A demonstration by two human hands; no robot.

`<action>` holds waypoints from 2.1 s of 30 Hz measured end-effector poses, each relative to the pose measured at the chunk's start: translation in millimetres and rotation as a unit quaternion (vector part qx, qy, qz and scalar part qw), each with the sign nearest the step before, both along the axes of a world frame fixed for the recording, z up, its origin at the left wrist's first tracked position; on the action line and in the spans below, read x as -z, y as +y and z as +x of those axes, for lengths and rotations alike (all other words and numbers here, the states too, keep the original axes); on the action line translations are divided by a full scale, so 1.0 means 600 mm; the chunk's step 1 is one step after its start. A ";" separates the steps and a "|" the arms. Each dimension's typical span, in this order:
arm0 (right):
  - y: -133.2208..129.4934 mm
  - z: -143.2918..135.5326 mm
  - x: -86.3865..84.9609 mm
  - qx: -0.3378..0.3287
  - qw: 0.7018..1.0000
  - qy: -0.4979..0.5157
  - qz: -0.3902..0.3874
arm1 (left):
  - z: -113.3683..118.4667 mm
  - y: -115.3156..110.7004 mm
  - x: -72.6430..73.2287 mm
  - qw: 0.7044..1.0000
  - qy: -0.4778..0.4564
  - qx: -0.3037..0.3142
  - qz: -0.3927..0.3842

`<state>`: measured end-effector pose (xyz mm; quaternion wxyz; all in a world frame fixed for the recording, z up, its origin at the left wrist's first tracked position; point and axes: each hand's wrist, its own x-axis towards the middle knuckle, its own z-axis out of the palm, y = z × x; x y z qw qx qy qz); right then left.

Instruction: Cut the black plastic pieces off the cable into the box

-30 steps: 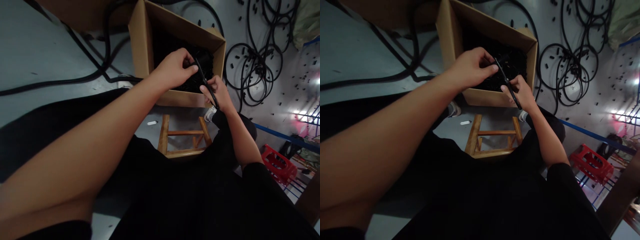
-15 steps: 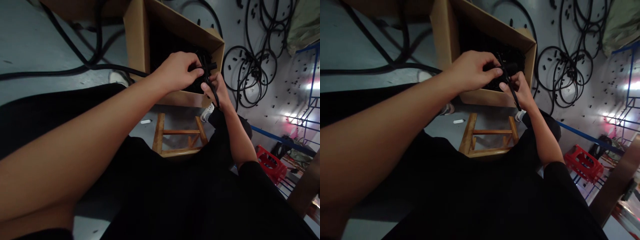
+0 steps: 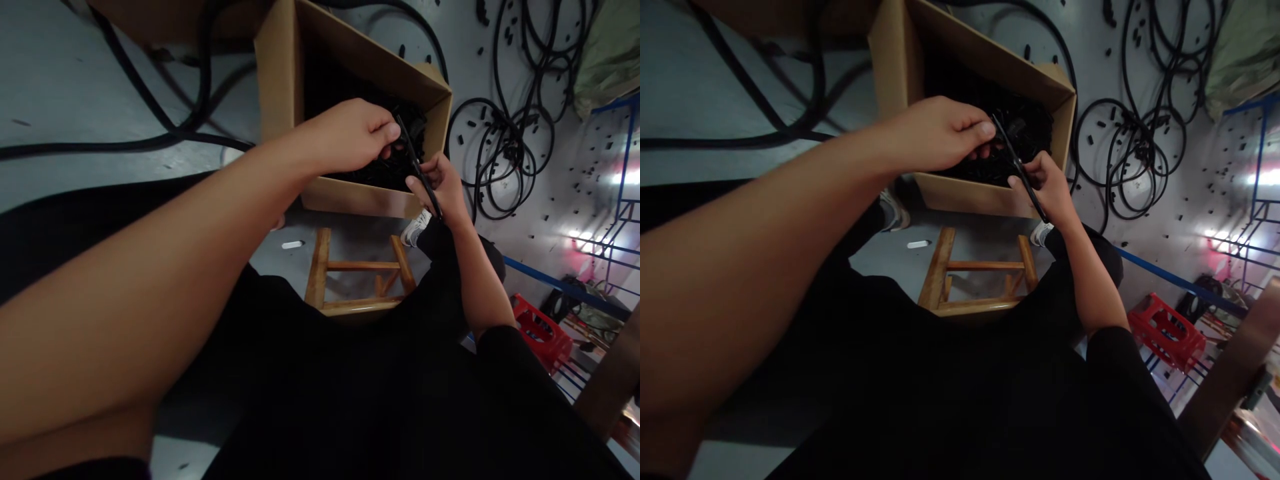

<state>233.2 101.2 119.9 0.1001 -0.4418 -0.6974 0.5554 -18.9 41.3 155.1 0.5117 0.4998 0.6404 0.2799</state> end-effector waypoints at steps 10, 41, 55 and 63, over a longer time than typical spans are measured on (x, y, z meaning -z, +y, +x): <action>-0.003 0.001 0.006 -0.020 0.997 0.035 -0.058 | 0.011 -0.002 0.005 0.973 -0.215 -0.030 -0.076; 0.005 0.006 0.003 -0.024 0.999 -0.033 -0.010 | 0.002 0.010 0.061 0.965 -0.202 -0.157 -0.056; 0.006 -0.004 0.030 -0.003 0.999 0.010 -0.034 | 0.026 0.009 0.070 0.995 -0.068 -0.026 0.066; 0.006 -0.002 0.010 -0.004 1.000 -0.017 0.024 | 0.020 0.007 0.062 0.996 -0.019 -0.012 0.083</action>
